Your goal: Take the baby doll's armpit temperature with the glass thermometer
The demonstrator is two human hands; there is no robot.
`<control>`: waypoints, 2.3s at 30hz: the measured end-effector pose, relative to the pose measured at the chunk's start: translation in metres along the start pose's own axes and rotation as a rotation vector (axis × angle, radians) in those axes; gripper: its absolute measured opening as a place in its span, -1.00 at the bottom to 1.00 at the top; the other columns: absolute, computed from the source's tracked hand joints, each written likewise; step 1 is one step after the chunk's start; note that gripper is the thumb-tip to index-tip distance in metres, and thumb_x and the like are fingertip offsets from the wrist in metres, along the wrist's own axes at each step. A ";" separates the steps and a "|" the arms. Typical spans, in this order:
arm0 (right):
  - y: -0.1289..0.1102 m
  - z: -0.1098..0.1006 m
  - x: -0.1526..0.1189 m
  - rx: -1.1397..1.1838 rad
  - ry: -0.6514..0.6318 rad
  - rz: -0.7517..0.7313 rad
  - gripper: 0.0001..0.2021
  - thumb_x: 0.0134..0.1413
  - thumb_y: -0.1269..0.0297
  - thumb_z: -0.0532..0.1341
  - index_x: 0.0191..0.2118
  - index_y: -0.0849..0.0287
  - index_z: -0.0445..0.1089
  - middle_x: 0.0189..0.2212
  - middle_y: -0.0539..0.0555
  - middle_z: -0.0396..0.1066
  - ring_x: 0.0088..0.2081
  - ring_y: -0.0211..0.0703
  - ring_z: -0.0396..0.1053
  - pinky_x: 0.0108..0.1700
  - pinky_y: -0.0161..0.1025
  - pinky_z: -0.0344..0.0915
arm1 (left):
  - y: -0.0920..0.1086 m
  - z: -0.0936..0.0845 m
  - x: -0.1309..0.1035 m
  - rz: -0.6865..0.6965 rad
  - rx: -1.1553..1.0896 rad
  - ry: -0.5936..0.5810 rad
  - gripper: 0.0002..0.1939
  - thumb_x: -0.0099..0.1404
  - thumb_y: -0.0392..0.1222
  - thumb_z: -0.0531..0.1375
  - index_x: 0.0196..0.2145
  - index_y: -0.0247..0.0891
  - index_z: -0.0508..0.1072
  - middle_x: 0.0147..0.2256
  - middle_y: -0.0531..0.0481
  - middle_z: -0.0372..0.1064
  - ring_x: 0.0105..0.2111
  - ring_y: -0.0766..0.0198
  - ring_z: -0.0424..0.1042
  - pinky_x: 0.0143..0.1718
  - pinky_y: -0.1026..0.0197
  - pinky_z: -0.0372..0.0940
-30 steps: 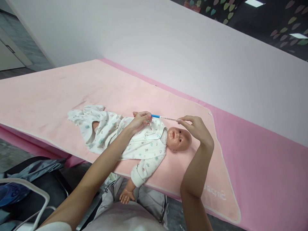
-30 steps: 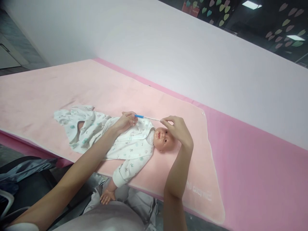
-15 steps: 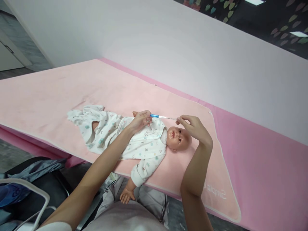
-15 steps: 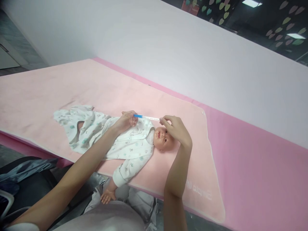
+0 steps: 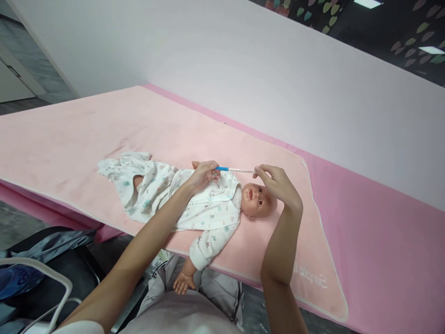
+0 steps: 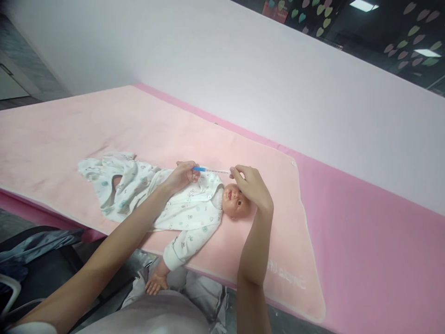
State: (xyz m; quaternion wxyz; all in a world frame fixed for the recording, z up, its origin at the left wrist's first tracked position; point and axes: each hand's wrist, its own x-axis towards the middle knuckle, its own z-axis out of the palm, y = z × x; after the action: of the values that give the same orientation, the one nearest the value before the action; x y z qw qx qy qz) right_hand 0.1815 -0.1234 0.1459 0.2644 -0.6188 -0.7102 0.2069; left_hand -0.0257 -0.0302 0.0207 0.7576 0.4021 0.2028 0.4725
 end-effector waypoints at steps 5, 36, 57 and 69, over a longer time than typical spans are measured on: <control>0.001 0.002 0.001 -0.008 0.020 0.004 -0.59 0.20 0.04 -0.06 -0.49 0.15 0.33 -0.50 -0.03 0.35 -0.50 -0.28 0.19 -0.40 -0.29 0.06 | 0.001 0.002 -0.001 0.008 0.007 -0.006 -0.67 -0.03 -0.04 0.33 -0.55 -0.33 0.32 -0.59 0.03 0.27 -0.60 0.36 0.29 -0.61 0.33 0.21; 0.001 0.005 -0.042 -0.096 0.286 -0.033 -0.57 0.22 0.09 0.00 -0.62 0.19 0.22 -0.63 -0.06 0.23 -0.50 -0.30 0.21 -0.37 -0.32 0.06 | -0.004 0.011 -0.005 -0.054 0.567 -0.248 -0.50 0.15 0.20 0.14 -0.54 -0.36 0.45 -0.63 0.00 0.27 -0.64 0.38 0.20 -0.62 0.31 0.06; 0.072 0.157 -0.167 -0.871 0.560 0.172 -0.57 0.17 0.34 0.05 -0.72 0.20 0.32 -0.75 0.02 0.31 -0.63 -0.34 0.23 -0.55 -0.31 -0.07 | -0.005 0.013 -0.013 -0.005 0.923 -0.464 -0.69 0.11 -0.01 0.23 -0.35 -0.35 0.52 -0.51 0.00 0.35 -0.50 0.34 0.27 -0.48 0.32 0.12; 0.009 0.132 -0.070 -0.516 0.377 -0.018 -0.74 0.19 0.24 0.05 -0.39 0.17 0.43 -0.46 0.07 0.44 -0.44 -0.25 0.35 -0.51 -0.35 0.03 | -0.004 0.013 -0.012 0.013 0.804 -0.447 -0.69 0.11 -0.03 0.25 -0.33 -0.37 0.51 -0.39 -0.09 0.45 -0.39 0.26 0.39 -0.36 0.28 0.24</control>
State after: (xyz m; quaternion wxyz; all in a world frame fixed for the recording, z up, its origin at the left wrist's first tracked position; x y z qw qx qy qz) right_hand 0.1123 -0.1871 0.0297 0.2277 -0.6865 -0.6832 -0.1006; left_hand -0.0196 -0.0471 0.0242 0.5635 0.7574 0.1991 0.2629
